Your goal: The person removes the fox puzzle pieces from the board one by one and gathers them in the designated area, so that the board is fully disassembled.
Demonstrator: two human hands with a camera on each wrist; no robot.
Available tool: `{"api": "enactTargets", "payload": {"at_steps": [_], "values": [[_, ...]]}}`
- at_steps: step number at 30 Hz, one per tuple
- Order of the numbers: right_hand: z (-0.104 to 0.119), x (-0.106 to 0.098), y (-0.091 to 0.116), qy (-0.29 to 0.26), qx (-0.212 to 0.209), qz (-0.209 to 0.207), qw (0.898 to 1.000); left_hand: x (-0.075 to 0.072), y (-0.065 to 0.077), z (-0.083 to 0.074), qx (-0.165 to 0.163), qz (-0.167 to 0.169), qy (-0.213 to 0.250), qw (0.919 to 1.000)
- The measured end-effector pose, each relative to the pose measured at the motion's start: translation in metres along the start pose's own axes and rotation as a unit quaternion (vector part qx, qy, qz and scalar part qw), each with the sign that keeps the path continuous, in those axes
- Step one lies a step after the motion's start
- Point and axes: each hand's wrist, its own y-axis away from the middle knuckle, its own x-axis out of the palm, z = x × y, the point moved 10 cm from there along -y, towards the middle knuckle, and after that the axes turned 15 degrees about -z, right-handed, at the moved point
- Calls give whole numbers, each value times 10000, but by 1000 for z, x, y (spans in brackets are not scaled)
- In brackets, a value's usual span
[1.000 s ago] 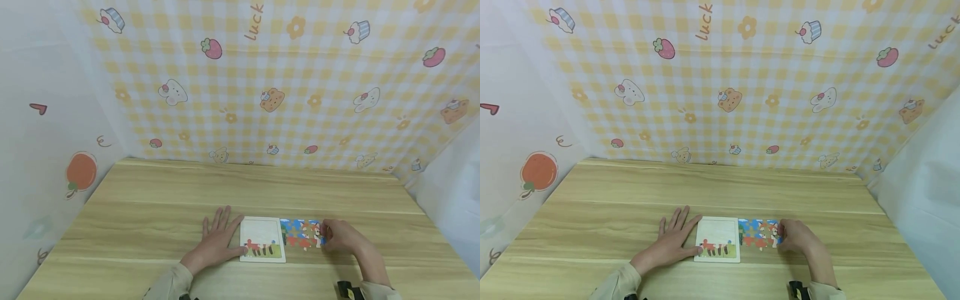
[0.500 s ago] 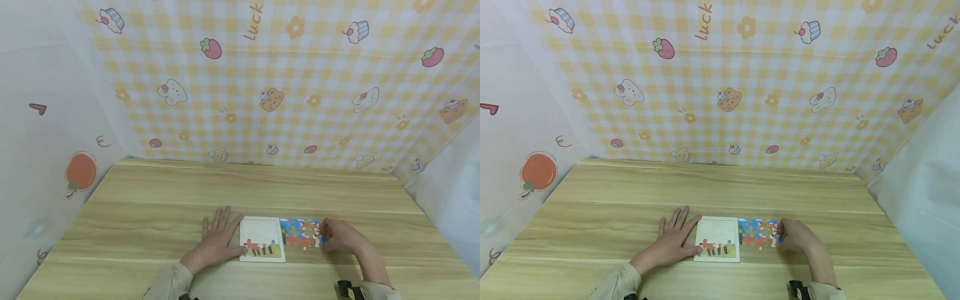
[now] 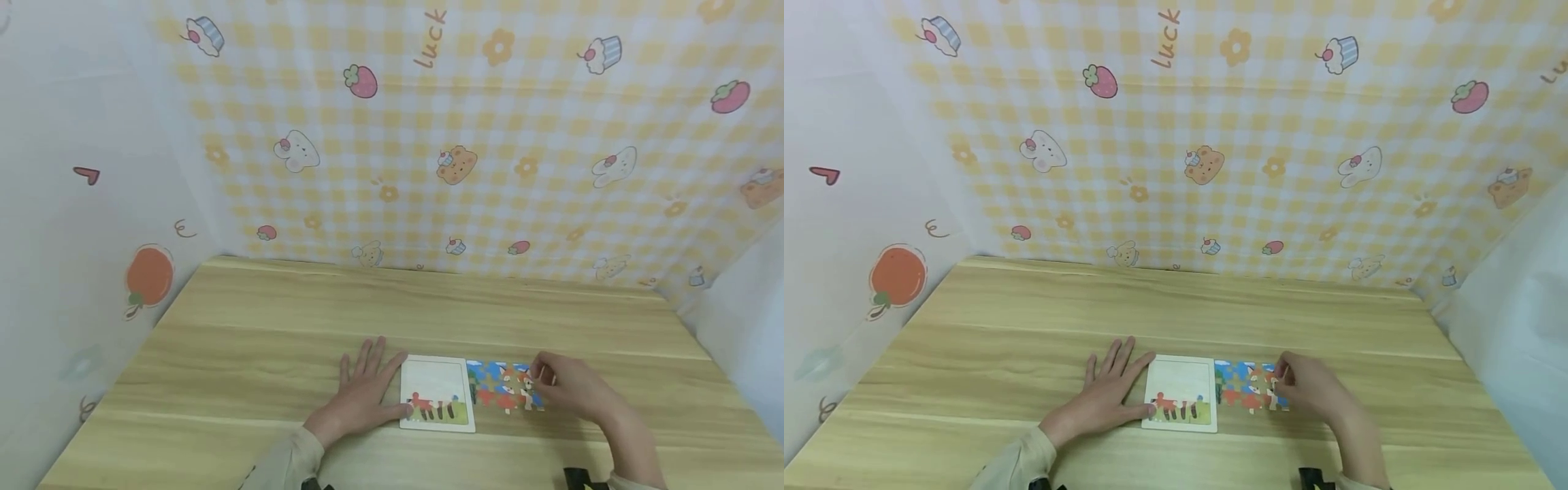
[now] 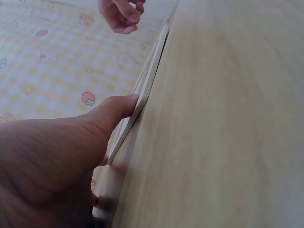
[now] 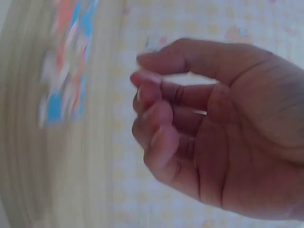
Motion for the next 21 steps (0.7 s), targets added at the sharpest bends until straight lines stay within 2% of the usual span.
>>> {"api": "enactTargets", "payload": {"at_steps": [5, 9, 15, 21], "values": [[46, 17, -2, -717, -626, 356, 9948, 0, -1, -1, 3, -6, 39, 10000], [78, 34, -6, -870, -1015, 429, 9901, 0, -2, 0, -20, 12, 73, 10000], [109, 68, -8, -577, -1338, 544, 9878, 1, -2, 0, -11, 48, 71, 10000], [121, 100, -7, -65, -1607, 707, 9845, 1, 0, 0, 16, 68, 63, 10000]]}}
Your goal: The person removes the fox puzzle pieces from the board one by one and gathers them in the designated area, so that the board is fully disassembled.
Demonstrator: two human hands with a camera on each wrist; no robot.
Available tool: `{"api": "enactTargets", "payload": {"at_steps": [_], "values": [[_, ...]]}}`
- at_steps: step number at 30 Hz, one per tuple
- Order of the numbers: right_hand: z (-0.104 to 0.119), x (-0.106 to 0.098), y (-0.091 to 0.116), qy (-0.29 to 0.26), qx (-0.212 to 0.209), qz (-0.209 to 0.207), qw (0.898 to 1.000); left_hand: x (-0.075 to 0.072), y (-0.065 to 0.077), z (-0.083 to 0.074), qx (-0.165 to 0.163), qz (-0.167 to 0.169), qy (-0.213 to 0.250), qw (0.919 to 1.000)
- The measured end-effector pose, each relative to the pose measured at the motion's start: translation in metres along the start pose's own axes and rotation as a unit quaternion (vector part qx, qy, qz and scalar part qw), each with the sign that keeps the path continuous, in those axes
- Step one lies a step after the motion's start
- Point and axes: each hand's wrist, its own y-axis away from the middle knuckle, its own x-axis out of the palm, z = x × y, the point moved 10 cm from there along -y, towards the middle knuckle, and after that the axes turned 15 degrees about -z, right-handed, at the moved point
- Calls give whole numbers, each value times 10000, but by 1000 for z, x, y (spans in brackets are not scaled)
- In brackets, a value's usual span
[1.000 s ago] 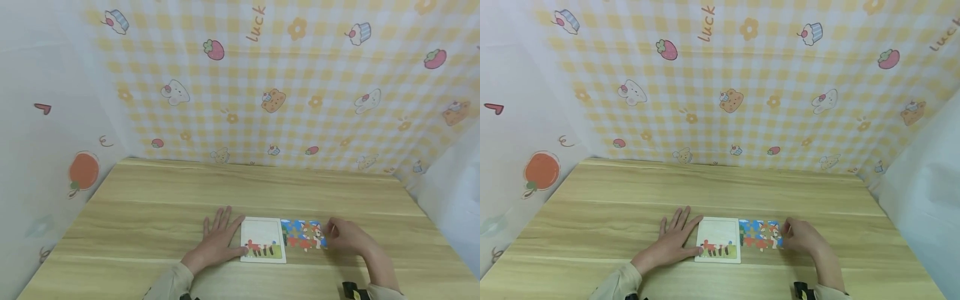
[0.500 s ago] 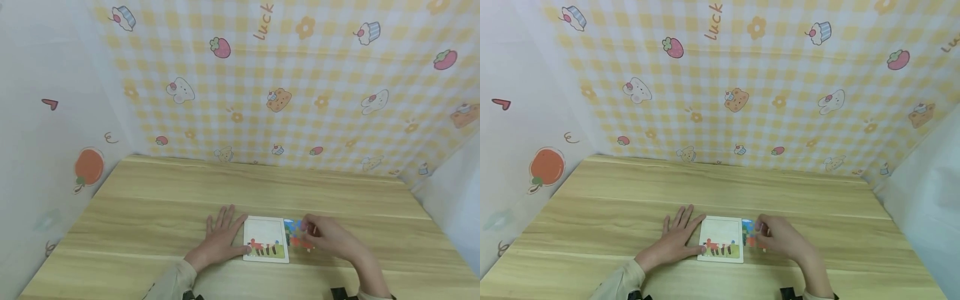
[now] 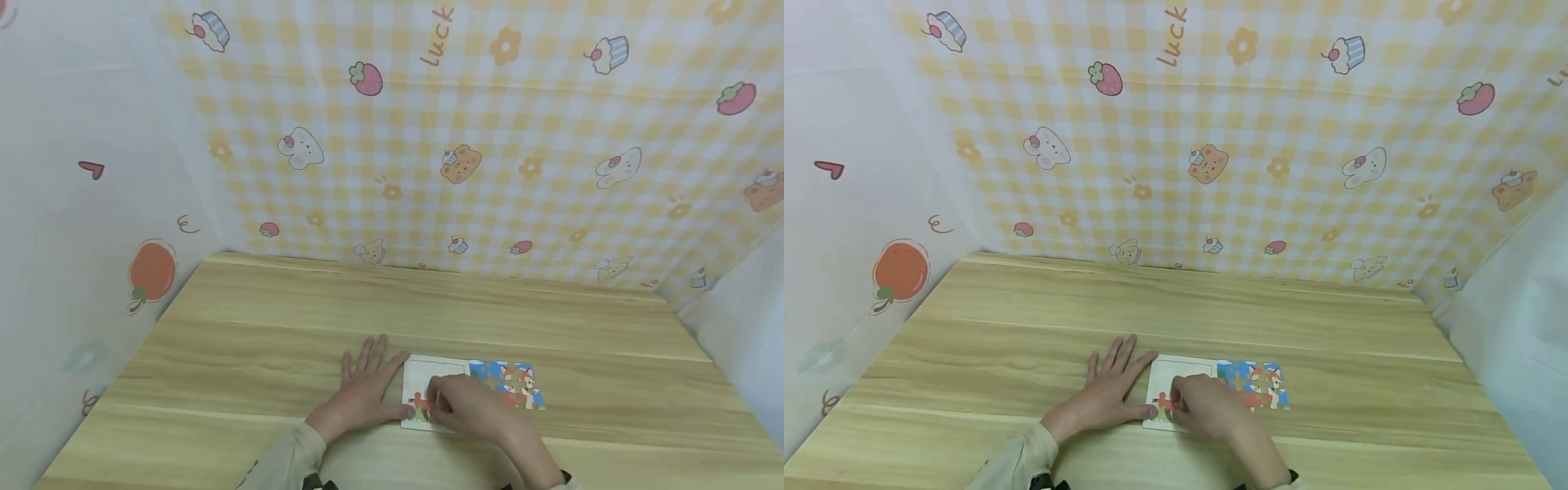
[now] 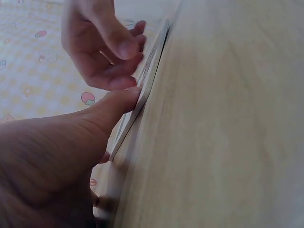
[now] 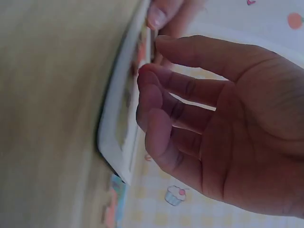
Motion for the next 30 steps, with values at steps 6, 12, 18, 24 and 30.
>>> {"api": "enactTargets", "payload": {"at_steps": [6, 12, 18, 24, 30], "values": [[-3, 8, -3, 249, 107, -30, 9996, 0, 0, -1, 8, -1, 7, 10000], [-3, 10, -3, 184, 88, -11, 9998, -1, 0, 0, -22, 67, 32, 10000], [-2, 13, -4, -8, 29, 51, 10000, 1, 0, 2, -47, 218, 109, 9997], [-1, 12, -3, -134, -98, -40, 9999, 2, -1, 1, -36, 276, 127, 9995], [-1, 13, -2, -276, -53, -43, 9996, 1, 0, 1, -10, 240, 108, 9997]]}}
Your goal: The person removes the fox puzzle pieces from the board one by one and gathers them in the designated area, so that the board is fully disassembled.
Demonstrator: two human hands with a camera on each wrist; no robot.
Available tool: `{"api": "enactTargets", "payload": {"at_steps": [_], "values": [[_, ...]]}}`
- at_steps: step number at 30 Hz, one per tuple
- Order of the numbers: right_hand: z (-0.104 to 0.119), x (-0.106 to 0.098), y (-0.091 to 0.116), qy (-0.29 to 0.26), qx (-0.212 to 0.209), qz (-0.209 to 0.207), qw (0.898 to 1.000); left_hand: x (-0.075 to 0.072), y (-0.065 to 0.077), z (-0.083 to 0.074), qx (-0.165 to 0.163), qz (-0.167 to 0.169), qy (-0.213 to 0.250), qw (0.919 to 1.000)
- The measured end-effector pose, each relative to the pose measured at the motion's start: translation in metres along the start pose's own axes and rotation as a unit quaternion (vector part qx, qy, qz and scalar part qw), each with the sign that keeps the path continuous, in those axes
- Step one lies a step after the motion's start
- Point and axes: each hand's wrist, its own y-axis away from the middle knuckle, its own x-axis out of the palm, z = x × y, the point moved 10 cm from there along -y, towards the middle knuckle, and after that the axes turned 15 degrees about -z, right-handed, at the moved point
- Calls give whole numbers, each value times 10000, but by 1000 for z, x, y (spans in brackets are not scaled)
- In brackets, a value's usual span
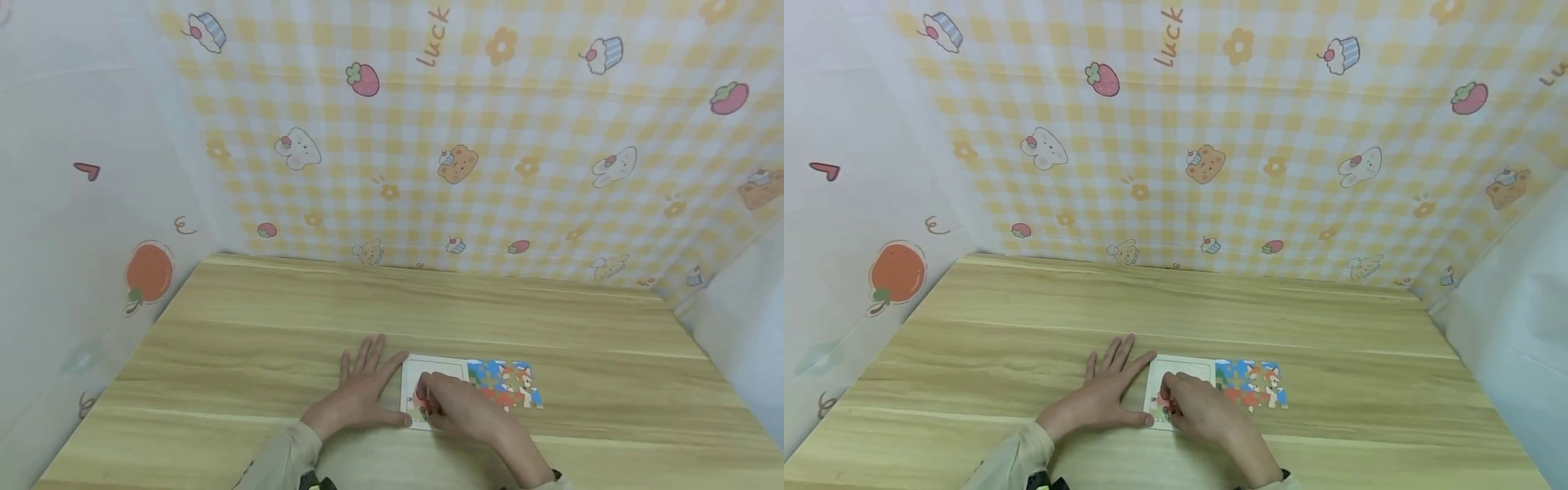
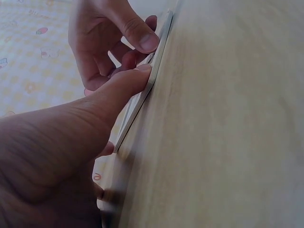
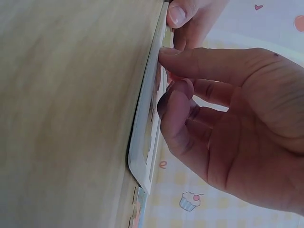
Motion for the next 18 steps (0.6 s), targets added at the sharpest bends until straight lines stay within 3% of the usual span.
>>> {"api": "enactTargets", "payload": {"at_steps": [6, 18], "values": [[1, 3, 0, -53, 46, 40, 10000, -2, 2, 1, 17, -44, 15, 10000], [0, -3, -4, 398, -95, -257, 9988, 0, 0, 1, 60, -64, 65, 9999]]}}
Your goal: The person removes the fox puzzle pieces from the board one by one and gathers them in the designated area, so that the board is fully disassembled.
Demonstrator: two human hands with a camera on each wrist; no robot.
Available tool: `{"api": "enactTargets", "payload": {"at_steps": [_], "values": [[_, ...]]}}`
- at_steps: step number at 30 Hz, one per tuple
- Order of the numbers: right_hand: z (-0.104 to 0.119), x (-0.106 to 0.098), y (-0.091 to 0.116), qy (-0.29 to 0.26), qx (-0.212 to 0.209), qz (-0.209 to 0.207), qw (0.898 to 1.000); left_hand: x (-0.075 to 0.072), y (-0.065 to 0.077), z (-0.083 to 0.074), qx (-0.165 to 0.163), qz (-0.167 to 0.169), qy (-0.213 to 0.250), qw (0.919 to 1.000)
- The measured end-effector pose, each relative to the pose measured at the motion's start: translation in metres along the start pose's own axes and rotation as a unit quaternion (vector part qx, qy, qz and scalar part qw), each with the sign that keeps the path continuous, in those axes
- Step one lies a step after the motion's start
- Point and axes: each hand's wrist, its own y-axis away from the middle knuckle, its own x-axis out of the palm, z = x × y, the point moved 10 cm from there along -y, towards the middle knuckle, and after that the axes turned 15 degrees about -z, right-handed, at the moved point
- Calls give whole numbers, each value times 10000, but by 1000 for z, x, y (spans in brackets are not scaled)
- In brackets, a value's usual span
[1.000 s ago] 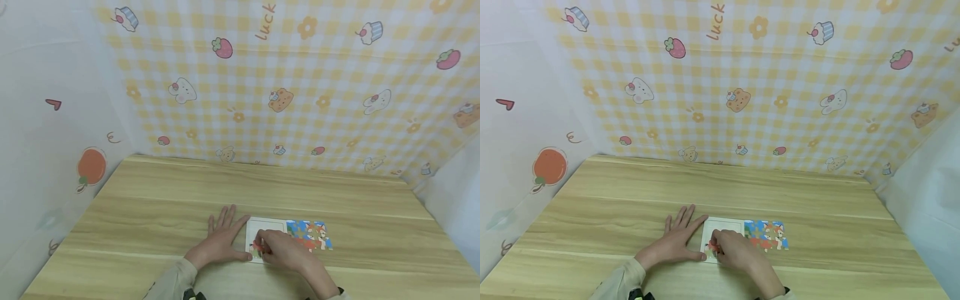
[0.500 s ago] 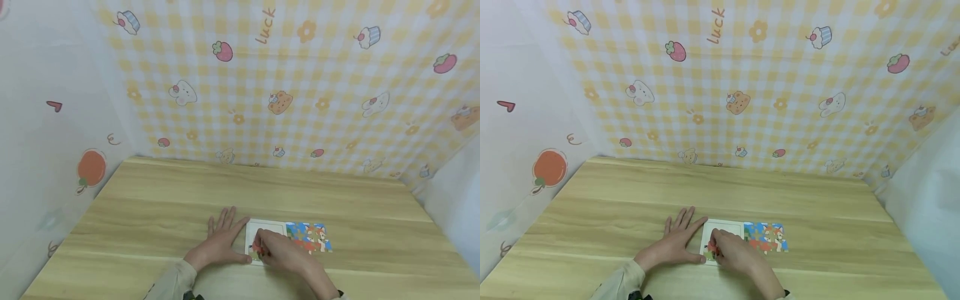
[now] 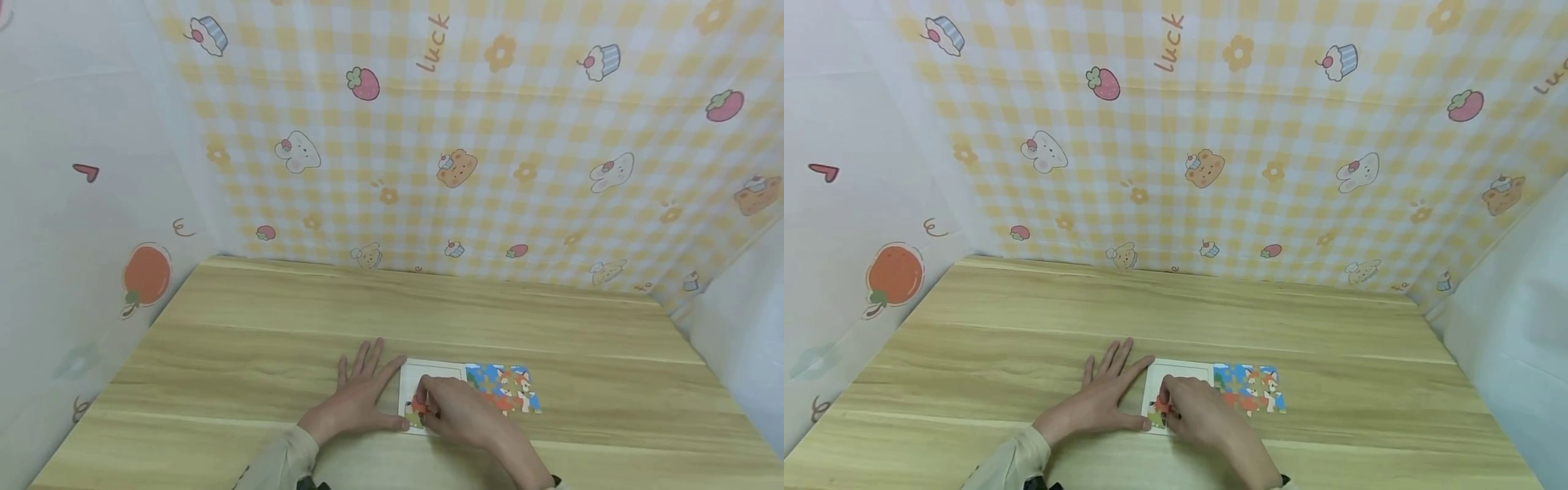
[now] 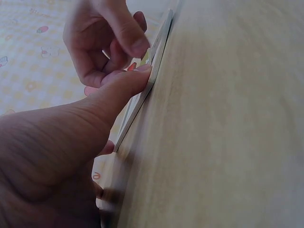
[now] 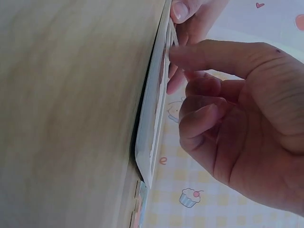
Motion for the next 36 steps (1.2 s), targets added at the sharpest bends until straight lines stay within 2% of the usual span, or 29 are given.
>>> {"api": "enactTargets", "payload": {"at_steps": [9, 12, 15, 20, 27, 32, 36], "values": [[1, -3, -3, 161, -143, -229, 9995, -1, 0, 0, -18, 31, -5, 10000], [4, -4, -4, 118, -233, -297, 9992, -1, -1, 1, -27, 18, -31, 10000], [2, -8, -3, -104, -129, -358, 9992, -1, 0, 1, -28, 25, 3, 10000], [-11, -33, 4, -299, 176, -674, 9971, -2, 0, 0, -29, 17, 39, 10000], [-32, -80, 25, -199, 36, -1347, 9907, -5, 0, -2, -34, -64, 61, 10000], [-50, -91, 44, -85, 254, -1195, 9925, -3, 0, -2, -56, -37, 92, 9999], [-56, -87, 55, -46, 346, -898, 9953, -4, 1, -2, -71, -47, 80, 9999]]}}
